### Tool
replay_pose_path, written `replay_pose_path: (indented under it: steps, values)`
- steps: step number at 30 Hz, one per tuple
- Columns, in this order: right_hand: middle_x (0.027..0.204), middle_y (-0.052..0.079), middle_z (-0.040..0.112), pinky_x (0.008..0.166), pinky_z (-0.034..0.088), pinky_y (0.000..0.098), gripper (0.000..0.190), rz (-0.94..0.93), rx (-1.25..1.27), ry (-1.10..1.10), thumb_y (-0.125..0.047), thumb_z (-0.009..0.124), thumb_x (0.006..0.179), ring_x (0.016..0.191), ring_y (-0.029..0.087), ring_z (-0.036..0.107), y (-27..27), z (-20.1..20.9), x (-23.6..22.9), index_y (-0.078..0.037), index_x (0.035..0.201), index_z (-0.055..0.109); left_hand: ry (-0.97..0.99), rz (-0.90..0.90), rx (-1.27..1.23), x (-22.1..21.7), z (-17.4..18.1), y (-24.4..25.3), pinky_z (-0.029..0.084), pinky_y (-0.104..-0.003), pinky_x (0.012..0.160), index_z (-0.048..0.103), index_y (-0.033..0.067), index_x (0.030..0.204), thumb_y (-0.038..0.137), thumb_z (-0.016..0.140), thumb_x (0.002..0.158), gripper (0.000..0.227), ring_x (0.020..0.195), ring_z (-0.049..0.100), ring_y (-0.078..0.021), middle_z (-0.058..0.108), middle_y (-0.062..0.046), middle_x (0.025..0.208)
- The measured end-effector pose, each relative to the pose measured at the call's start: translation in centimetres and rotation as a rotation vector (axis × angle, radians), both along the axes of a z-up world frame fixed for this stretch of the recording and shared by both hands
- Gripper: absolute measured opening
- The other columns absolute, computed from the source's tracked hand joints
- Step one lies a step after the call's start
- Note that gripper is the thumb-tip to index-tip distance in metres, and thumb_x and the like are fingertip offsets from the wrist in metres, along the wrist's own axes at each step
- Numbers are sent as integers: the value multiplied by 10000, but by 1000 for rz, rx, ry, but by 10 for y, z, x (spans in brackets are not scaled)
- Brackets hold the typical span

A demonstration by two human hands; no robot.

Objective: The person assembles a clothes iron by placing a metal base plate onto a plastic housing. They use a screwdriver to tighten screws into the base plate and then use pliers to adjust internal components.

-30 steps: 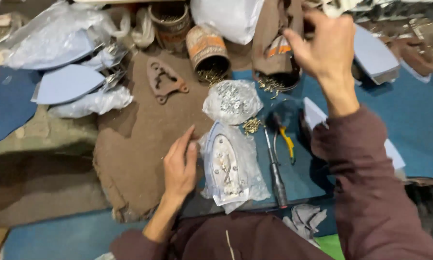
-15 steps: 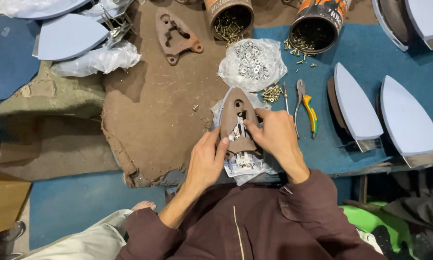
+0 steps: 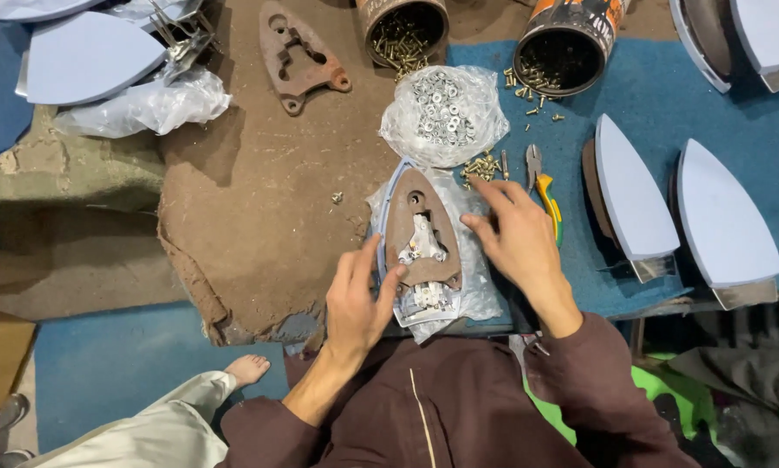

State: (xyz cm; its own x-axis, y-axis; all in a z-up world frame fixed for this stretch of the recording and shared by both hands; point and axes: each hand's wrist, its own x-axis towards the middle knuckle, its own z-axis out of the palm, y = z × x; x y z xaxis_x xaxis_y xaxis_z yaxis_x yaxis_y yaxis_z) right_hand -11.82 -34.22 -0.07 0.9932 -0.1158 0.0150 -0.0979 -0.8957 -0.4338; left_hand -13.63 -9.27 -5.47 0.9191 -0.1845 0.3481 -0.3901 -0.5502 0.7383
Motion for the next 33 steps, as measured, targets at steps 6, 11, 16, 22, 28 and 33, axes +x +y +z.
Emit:
replay_pose_path:
  steps: [6, 11, 16, 22, 28, 33]
  values:
    - [754, -23, 757, 720, 586, 381, 140, -92, -23, 26, -352, 778, 879, 785, 268, 757, -43, -47, 16, -232, 950, 793, -41, -45, -85, 27, -4, 20, 546, -422, 860, 603, 67, 1375, 386, 671, 996, 500, 995, 650, -331, 530, -121, 1159]
    - [865, 60, 749, 746, 590, 459, 212, -168, -114, -46, -224, 689, 877, 841, 337, 744, -30, -33, 6, -166, 1061, 778, 7, -241, 139, 35, 6, 31, 329, -476, 1028, 510, 176, 1504, 551, 572, 998, 633, 1303, 485, -331, 502, -97, 1444]
    - [1393, 193, 612, 1033, 522, 470, 520, 134, -119, -466, 96, 625, 795, 1239, 413, 630, -18, 9, -8, 8, 1306, 654, 51, -459, 301, 43, 12, 42, 207, -569, 1132, 372, 148, 1603, 684, 569, 933, 881, 1465, 396, -315, 397, -104, 1644]
    - [1582, 324, 397, 1165, 360, 586, 1154, 589, 207, 36, -312, 928, 685, 1425, 499, 407, -2, 6, -14, 60, 1586, 311, -162, -529, 445, 49, 4, 46, 177, -611, 1217, 369, 60, 1588, 830, 603, 785, 1136, 1506, 389, -293, 391, -140, 1653]
    - [1593, 247, 426, 1202, 354, 509, 1245, 607, 246, 44, -381, 965, 564, 1456, 420, 403, -19, -22, -10, -1, 1583, 359, -254, -481, 350, 51, -7, 45, 216, -576, 1241, 453, 80, 1548, 819, 588, 803, 1059, 1466, 459, -290, 466, -107, 1611]
    - [1542, 178, 519, 1191, 391, 461, 1168, 556, 261, 10, -372, 991, 548, 1409, 344, 491, -20, -28, -11, -52, 1541, 465, -230, -486, 335, 49, -7, 46, 205, -574, 1249, 499, 86, 1516, 785, 632, 802, 1008, 1460, 469, -302, 495, -90, 1591]
